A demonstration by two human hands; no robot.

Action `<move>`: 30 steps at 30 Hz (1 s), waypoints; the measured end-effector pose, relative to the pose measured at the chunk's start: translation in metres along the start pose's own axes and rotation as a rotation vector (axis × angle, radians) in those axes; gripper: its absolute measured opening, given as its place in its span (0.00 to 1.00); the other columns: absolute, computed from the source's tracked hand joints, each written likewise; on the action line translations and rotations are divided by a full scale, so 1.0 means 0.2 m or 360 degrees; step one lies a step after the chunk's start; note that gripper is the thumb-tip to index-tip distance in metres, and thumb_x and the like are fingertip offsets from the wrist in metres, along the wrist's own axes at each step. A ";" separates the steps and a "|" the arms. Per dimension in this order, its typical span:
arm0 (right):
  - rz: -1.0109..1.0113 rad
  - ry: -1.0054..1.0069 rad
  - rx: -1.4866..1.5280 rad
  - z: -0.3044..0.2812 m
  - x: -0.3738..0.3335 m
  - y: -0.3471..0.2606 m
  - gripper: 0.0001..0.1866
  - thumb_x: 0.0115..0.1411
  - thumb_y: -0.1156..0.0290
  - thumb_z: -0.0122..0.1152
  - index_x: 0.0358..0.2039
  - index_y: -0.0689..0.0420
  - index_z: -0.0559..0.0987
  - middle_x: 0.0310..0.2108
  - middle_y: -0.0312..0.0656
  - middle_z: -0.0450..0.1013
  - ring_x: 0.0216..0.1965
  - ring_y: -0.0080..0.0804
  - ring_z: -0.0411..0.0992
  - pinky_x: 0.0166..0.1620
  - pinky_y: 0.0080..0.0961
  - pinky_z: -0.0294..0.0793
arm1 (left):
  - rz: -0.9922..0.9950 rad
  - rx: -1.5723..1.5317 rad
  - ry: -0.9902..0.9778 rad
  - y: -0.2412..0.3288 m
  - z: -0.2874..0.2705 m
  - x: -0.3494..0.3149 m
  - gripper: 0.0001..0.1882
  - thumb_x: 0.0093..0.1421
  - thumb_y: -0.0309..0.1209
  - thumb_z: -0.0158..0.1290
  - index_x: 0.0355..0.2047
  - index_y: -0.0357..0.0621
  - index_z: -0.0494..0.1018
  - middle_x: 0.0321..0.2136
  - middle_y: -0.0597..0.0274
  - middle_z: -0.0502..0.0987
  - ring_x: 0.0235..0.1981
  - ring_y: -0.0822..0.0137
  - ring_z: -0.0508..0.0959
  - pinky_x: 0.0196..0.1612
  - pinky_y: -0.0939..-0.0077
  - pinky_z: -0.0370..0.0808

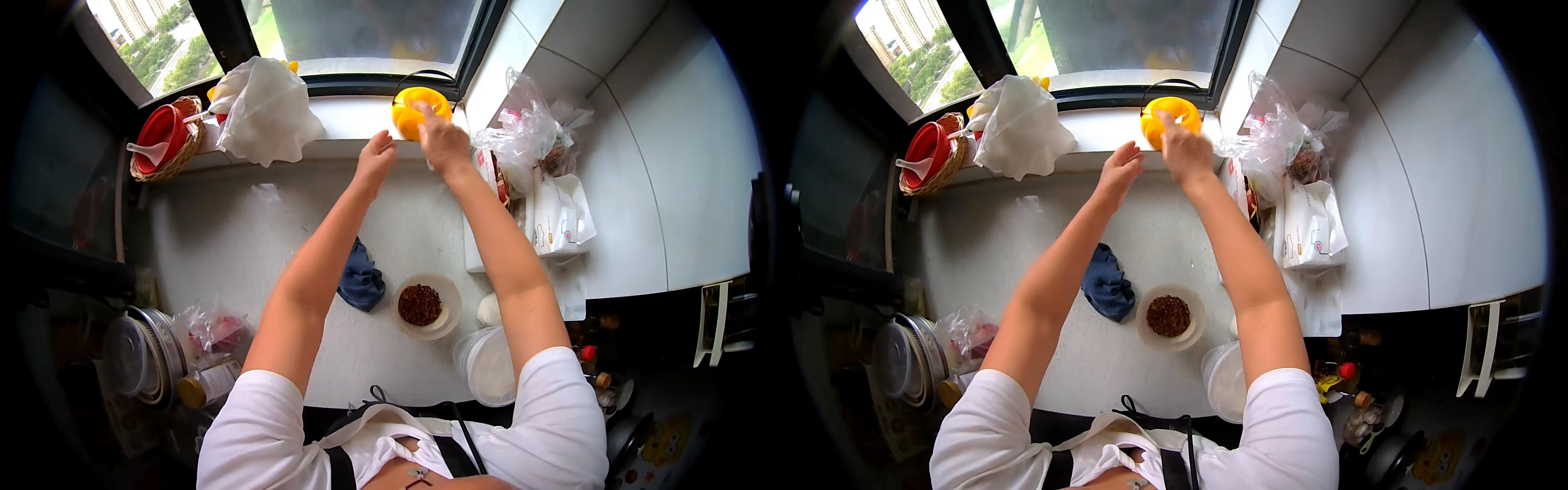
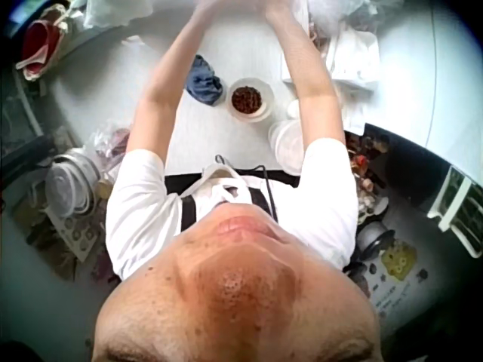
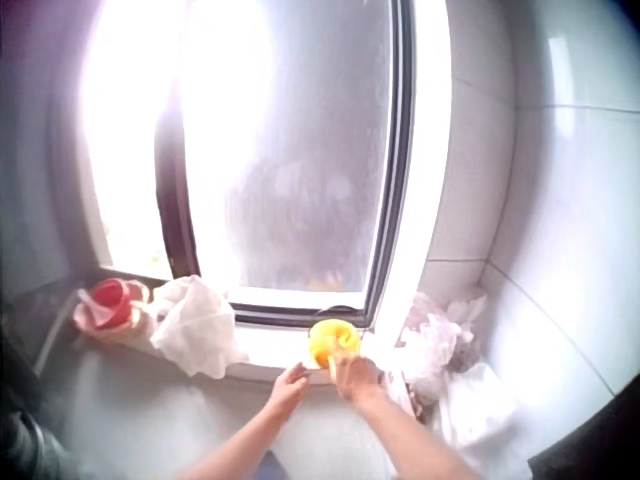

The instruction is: The person wipes the inside and outside of a yellow plastic container with a cloth and a paper towel.

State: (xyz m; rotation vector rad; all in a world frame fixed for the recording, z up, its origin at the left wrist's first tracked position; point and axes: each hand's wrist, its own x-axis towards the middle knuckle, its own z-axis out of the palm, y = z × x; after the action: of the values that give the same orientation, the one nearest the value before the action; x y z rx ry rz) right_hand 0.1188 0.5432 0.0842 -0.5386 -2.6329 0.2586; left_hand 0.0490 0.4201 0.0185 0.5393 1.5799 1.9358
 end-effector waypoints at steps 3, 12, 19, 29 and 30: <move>-0.0035 -0.0378 -0.0150 0.09 -0.10 -0.03 0.28 0.54 0.64 0.53 0.56 0.40 0.59 0.30 0.47 0.74 0.32 0.45 0.74 0.36 0.39 0.73 | -0.0029 -0.0114 0.0144 -0.05 -0.05 -0.04 0.26 0.55 0.22 0.42 0.56 0.37 0.56 0.53 0.57 0.62 0.54 0.65 0.63 0.53 0.74 0.61; 0.0107 -0.0601 -0.0278 0.11 -0.06 -0.01 0.30 0.55 0.63 0.53 0.58 0.35 0.55 0.40 0.45 0.71 0.40 0.40 0.72 0.41 0.36 0.72 | 0.0105 0.0012 0.0294 -0.05 -0.16 -0.06 0.24 0.56 0.22 0.42 0.54 0.38 0.59 0.51 0.60 0.65 0.51 0.69 0.66 0.50 0.76 0.63; 0.0220 -0.0632 -0.0271 0.09 -0.03 0.12 0.33 0.54 0.63 0.55 0.59 0.34 0.53 0.44 0.43 0.68 0.46 0.40 0.69 0.46 0.36 0.69 | 0.0095 0.0012 0.0299 -0.07 -0.16 -0.15 0.23 0.55 0.22 0.42 0.54 0.37 0.60 0.50 0.58 0.66 0.50 0.69 0.66 0.49 0.78 0.63; 0.0063 -0.0760 -0.0107 -0.03 -0.12 0.01 0.22 0.52 0.63 0.57 0.49 0.47 0.71 0.45 0.44 0.70 0.46 0.39 0.68 0.49 0.33 0.67 | -0.0010 0.0034 0.0322 -0.07 -0.17 -0.35 0.17 0.55 0.23 0.43 0.46 0.41 0.68 0.40 0.64 0.72 0.42 0.73 0.71 0.41 0.79 0.67; 0.0049 -0.0762 -0.0062 -0.04 -0.13 0.02 0.20 0.52 0.63 0.57 0.47 0.47 0.72 0.43 0.43 0.71 0.45 0.39 0.69 0.48 0.32 0.68 | -0.0055 0.0020 0.0312 -0.06 -0.17 -0.38 0.16 0.55 0.24 0.43 0.45 0.42 0.69 0.39 0.65 0.72 0.41 0.73 0.72 0.41 0.79 0.67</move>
State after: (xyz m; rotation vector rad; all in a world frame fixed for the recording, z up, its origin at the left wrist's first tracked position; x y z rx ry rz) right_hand 0.1444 0.5366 0.0799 -0.5901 -3.0986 0.3872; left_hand 0.0865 0.3461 0.0033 0.3327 1.7108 2.0043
